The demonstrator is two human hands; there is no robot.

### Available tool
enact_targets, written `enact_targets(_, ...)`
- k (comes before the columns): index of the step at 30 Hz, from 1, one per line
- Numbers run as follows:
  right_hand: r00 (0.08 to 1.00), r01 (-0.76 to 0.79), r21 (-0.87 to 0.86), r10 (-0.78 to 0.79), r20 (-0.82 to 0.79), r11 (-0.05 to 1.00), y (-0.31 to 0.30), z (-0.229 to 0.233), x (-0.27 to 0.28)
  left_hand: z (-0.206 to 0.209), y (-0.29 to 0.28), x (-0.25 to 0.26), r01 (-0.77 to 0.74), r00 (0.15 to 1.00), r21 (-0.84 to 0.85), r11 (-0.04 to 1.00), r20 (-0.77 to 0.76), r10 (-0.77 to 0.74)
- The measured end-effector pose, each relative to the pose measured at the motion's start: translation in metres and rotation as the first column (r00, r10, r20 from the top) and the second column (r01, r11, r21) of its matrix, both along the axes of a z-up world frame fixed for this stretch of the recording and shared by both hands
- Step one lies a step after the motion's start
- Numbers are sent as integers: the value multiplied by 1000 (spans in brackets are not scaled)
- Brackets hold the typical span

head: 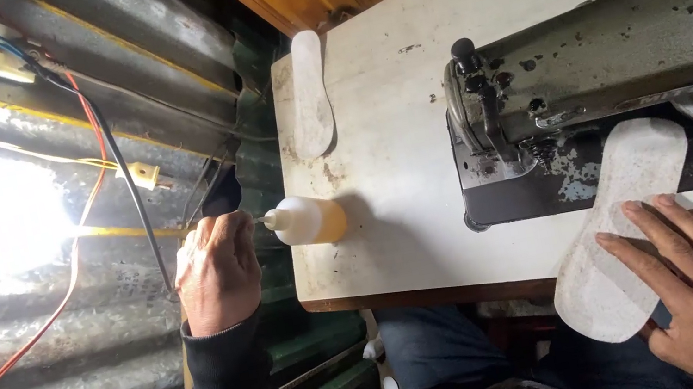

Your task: Sewing the edges of shoe insoles using an industrial sewing machine at a stitching station.

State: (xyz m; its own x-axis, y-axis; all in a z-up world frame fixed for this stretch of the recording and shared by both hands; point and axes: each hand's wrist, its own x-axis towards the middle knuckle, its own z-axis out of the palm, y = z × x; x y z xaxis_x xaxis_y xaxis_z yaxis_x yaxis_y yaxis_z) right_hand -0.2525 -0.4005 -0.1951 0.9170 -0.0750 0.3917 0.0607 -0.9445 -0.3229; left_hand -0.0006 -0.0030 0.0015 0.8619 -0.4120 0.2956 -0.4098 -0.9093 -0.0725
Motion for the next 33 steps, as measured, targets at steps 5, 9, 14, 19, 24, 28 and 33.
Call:
enact_targets(5,1000,-10,6,9,9,1000,-1,-4,0,2,-2,2,-3,1000,14,1000,-1,3)
enact_targets(9,1000,-10,-21,10,16,1000,-2,-4,1,8,-6,1,10,1000,44,999,13,-10)
enact_targets(14,1000,5,12,-5,-7,1000,1,-2,0,13,-6,8,12,999,108,994,-32,-9)
enact_targets(19,1000,-3,5,3,3,1000,0,-1,0,18,-6,18,44,994,211,976,-111,-21)
enact_targets(24,1000,-2,12,2,-2,1000,0,-2,1,19,-5,22,31,990,250,968,-141,5)
enact_targets(28,1000,4,2,-4,13,1000,1,-1,1,20,-5,25,45,990,266,963,-142,-7)
enact_targets(33,1000,7,-1,-7,5,1000,0,-3,1,19,-3,28,85,985,308,948,-166,-34)
